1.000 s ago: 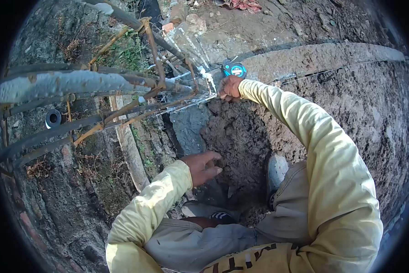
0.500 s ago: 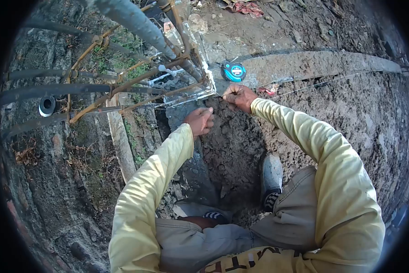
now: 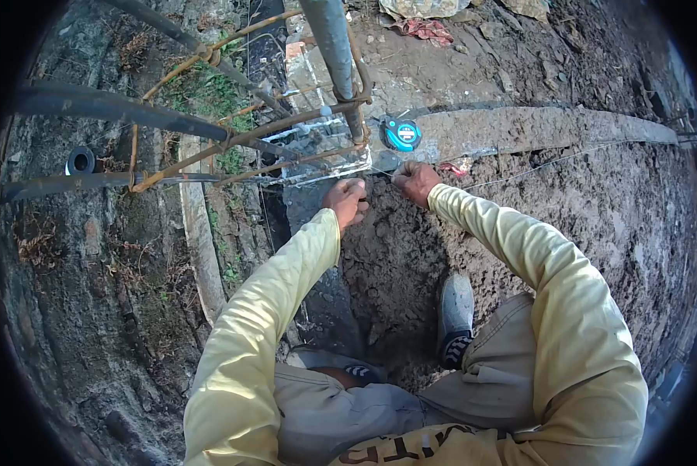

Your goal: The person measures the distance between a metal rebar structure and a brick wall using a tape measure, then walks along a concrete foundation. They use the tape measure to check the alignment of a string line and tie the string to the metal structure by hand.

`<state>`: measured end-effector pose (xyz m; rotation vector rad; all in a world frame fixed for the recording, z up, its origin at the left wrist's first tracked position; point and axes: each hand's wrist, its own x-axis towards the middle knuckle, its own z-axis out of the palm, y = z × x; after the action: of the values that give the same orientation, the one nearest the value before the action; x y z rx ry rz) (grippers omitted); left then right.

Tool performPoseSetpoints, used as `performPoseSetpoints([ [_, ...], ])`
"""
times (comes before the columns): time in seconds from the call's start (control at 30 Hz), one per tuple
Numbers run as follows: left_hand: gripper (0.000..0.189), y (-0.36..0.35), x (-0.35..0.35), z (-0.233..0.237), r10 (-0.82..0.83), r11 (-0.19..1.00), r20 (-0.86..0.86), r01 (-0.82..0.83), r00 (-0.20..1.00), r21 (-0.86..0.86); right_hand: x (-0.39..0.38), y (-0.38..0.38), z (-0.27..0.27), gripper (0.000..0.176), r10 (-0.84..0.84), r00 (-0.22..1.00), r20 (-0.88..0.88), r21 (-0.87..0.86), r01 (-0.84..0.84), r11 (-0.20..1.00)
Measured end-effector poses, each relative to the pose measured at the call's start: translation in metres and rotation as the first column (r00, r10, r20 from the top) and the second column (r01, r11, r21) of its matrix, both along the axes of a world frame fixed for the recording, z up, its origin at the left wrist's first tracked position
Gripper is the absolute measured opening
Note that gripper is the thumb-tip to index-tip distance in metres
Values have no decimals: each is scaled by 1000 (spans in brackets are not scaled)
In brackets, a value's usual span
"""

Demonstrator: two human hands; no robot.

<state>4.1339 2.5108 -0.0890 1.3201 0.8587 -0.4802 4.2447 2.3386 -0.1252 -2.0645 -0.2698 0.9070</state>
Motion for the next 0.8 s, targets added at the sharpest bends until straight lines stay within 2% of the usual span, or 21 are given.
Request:
performPoseSetpoints([
  [0.13, 45, 0, 0, 0, 36, 999, 19, -36, 999, 29, 15, 8, 6, 18, -12, 996, 88, -11, 13, 1000],
  [0.23, 45, -1, 1, 0, 35, 999, 15, -36, 999, 33, 9, 4, 35, 18, 142, 986, 93, 119, -152, 981],
  [0.3, 46, -1, 1, -2, 35, 999, 9, -35, 999, 23, -1, 7, 30, 14, 296, 950, 101, 190, -311, 931],
  [0.43, 43, -3, 4, -5, 66, 996, 41, -63, 997, -71, -31, 6, 34, 10, 599, 782, 169, 254, -622, 740],
  [0.53, 37, -4, 3, -3, 44, 995, 39, -41, 998, -90, -53, 10, 36, 9, 770, 609, 188, 136, -793, 594],
  [0.63, 30, 6, -3, -5, -9, 991, 16, 11, 1000, -136, -67, 10, 33, 12, 772, 618, 146, 28, -783, 621],
  [0.67, 29, 11, -9, -6, -20, 986, 8, 21, 1000, -165, -66, 10, 32, 12, 734, 667, 129, 92, -745, 661],
  [0.77, 27, 30, -21, 9, -51, 984, -41, 44, 998, -171, -55, 20, 17, 12, 565, 823, 57, 131, -567, 813],
  [0.8, 27, 39, -27, 14, -55, 971, -25, 48, 998, -233, -49, 24, 19, 15, 524, 851, 28, 221, -517, 827],
])
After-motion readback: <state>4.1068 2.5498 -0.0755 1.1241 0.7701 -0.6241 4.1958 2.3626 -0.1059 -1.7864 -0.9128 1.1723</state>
